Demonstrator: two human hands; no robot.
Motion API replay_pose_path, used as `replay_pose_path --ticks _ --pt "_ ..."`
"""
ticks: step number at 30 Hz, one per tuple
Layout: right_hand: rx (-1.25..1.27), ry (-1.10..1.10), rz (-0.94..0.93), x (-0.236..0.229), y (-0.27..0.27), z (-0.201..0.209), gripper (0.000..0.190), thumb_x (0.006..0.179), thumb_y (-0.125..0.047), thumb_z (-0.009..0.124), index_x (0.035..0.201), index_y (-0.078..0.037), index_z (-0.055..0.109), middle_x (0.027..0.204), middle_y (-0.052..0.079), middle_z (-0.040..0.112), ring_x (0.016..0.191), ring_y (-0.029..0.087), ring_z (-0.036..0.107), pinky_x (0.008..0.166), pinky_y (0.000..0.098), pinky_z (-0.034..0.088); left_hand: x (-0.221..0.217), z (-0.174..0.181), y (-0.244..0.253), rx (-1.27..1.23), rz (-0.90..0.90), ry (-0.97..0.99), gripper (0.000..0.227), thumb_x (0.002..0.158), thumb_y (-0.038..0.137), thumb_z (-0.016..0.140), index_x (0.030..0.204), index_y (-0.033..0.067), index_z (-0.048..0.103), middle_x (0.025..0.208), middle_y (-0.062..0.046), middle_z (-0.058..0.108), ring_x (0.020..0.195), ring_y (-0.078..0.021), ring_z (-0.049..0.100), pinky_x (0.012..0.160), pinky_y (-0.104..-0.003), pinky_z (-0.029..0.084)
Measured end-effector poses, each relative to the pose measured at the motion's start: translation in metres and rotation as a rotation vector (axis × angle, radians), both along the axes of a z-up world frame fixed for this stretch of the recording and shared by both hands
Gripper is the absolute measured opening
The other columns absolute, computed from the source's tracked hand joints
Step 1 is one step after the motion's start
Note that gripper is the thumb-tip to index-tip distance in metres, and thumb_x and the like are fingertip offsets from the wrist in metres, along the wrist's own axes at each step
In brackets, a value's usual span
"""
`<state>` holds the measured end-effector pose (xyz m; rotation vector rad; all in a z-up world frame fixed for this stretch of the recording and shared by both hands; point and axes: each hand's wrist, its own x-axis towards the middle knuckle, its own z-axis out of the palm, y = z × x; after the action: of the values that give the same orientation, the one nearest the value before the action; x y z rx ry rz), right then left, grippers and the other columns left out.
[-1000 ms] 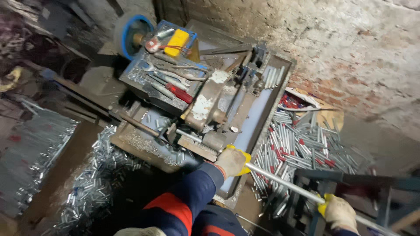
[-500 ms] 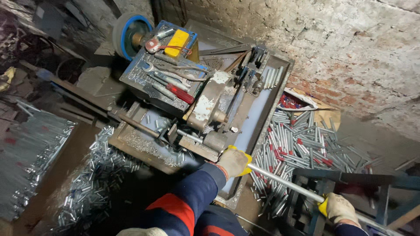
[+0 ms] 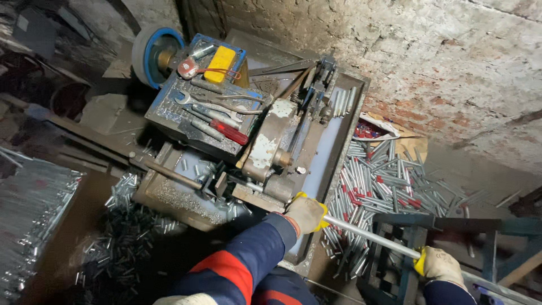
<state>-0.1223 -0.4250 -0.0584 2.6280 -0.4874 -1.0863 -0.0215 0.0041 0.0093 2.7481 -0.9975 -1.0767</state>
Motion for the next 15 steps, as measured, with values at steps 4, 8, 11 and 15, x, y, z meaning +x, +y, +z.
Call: replay_pose_path --ticks 4,8,11,15 --pt "-0.017 -0.041 0.027 -0.005 -0.015 -0.015 0.039 0.078 -0.055 0.067 0.108 -0.035 0.081 0.113 -0.002 0.085 0.115 0.021 0.078 0.1 0.0355 0.062 0.002 -0.006 -0.006 -0.008 0.003 -0.007 0.039 0.104 0.053 0.054 0.119 0.0196 0.069 0.113 -0.003 0.077 0.104 -0.0281 0.072 0.097 -0.056 0.044" --pt "0.005 0.033 -0.027 0.014 0.003 0.001 0.038 0.081 -0.052 0.065 0.112 -0.038 0.082 0.118 -0.001 0.085 0.119 0.023 0.078 0.101 0.0358 0.062 0.005 0.002 0.002 -0.014 0.032 0.0 0.042 0.104 0.056 0.05 0.115 0.0214 0.071 0.109 0.0 0.076 0.1 -0.0277 0.073 0.095 -0.053 0.044" --pt "0.022 0.048 -0.066 0.017 0.0 0.006 0.039 0.079 -0.051 0.069 0.115 -0.041 0.082 0.12 -0.001 0.085 0.12 0.023 0.078 0.101 0.0355 0.061 0.01 -0.002 -0.002 -0.021 0.045 -0.011 0.046 0.102 0.061 0.047 0.114 0.0241 0.072 0.109 0.001 0.076 0.101 -0.0274 0.073 0.097 -0.052 0.044" --pt "0.024 -0.257 0.081 0.0 -0.012 -0.028 0.05 0.074 -0.065 0.067 0.111 -0.032 0.077 0.102 0.005 0.084 0.105 0.031 0.078 0.095 0.0407 0.061 0.015 0.012 0.001 0.019 0.048 -0.003 0.055 0.101 0.068 0.043 0.116 0.0222 0.069 0.11 -0.002 0.076 0.101 -0.0282 0.074 0.095 -0.051 0.046"
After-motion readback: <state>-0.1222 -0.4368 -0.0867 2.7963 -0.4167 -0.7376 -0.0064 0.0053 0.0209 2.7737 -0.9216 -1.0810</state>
